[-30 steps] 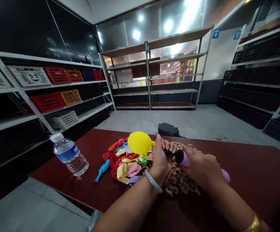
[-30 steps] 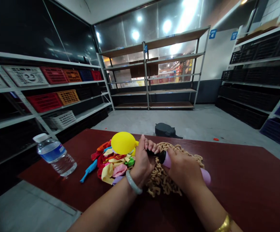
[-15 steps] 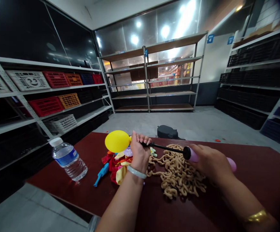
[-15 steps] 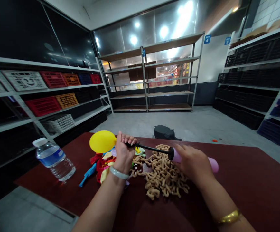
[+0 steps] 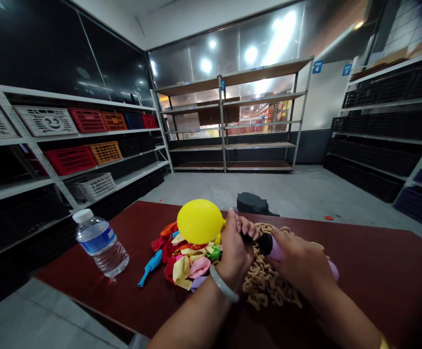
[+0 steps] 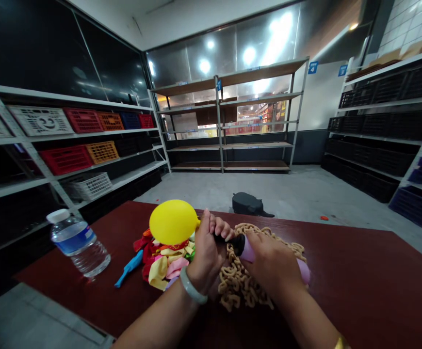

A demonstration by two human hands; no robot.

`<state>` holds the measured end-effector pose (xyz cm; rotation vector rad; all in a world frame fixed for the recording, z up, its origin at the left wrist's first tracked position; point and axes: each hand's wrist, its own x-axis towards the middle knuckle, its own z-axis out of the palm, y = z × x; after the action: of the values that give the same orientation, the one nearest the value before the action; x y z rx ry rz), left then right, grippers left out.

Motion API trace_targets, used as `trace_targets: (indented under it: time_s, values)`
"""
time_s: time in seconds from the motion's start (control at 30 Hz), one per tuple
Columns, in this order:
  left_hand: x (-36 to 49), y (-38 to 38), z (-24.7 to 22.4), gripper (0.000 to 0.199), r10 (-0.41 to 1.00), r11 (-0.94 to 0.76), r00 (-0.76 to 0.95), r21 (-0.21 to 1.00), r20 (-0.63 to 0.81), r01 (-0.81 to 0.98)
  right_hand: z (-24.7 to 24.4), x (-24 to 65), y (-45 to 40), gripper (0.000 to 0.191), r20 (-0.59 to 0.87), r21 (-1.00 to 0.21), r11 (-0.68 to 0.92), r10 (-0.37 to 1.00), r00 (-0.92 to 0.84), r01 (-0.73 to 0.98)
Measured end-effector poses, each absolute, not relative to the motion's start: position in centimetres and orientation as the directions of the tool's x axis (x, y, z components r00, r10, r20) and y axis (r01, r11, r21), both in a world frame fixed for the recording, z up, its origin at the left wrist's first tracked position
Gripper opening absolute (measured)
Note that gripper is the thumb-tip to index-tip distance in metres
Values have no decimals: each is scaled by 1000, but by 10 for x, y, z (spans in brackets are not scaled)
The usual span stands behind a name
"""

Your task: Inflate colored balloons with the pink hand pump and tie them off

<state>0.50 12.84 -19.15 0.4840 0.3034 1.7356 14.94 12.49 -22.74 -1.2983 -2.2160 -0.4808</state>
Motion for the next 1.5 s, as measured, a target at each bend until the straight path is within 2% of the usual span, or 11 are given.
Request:
trace_targets:
  time_s: [0.13, 0.33, 0.47, 0.6, 0.7, 0.97, 1.07, 1.27, 1.37, 1.5]
  values:
    - [-31, 139, -179, 47, 953, -304, -270, 417, 140, -857, -229, 165, 135, 45, 575, 43, 497, 697, -428, 867]
    - [-66, 152, -176, 50, 922, -387, -366, 360, 129, -849, -235, 190, 149, 43, 578, 79, 444, 709, -404, 893]
    - [-48, 150, -182, 47, 946, -321, -284, 340, 154, -884, -235, 192, 148, 40, 586, 109, 406, 711, -389, 907]
    - [-15, 141, -191, 48, 974, -184, -112, 393, 198, -901, -235, 179, 139, 42, 578, 105, 421, 711, -400, 901]
    - [6, 132, -200, 47, 971, -153, -56, 425, 232, -892, -234, 167, 131, 43, 597, 107, 433, 692, -406, 895]
    - [0, 132, -197, 45, 977, -201, -145, 457, 155, -866, -232, 159, 130, 41, 582, 59, 474, 699, -416, 878]
    - [-28, 140, -185, 47, 963, -269, -229, 419, 144, -867, -233, 170, 139, 42, 589, 73, 490, 682, -434, 869]
    - [-66, 154, -179, 47, 934, -357, -327, 359, 144, -862, -237, 191, 152, 43, 598, 131, 413, 692, -404, 901]
    - [-55, 155, -185, 45, 942, -333, -299, 340, 150, -880, -236, 190, 149, 42, 576, 133, 384, 721, -386, 914]
    - [-22, 147, -196, 45, 974, -211, -166, 352, 154, -912, -232, 180, 140, 42, 560, 126, 425, 716, -418, 897]
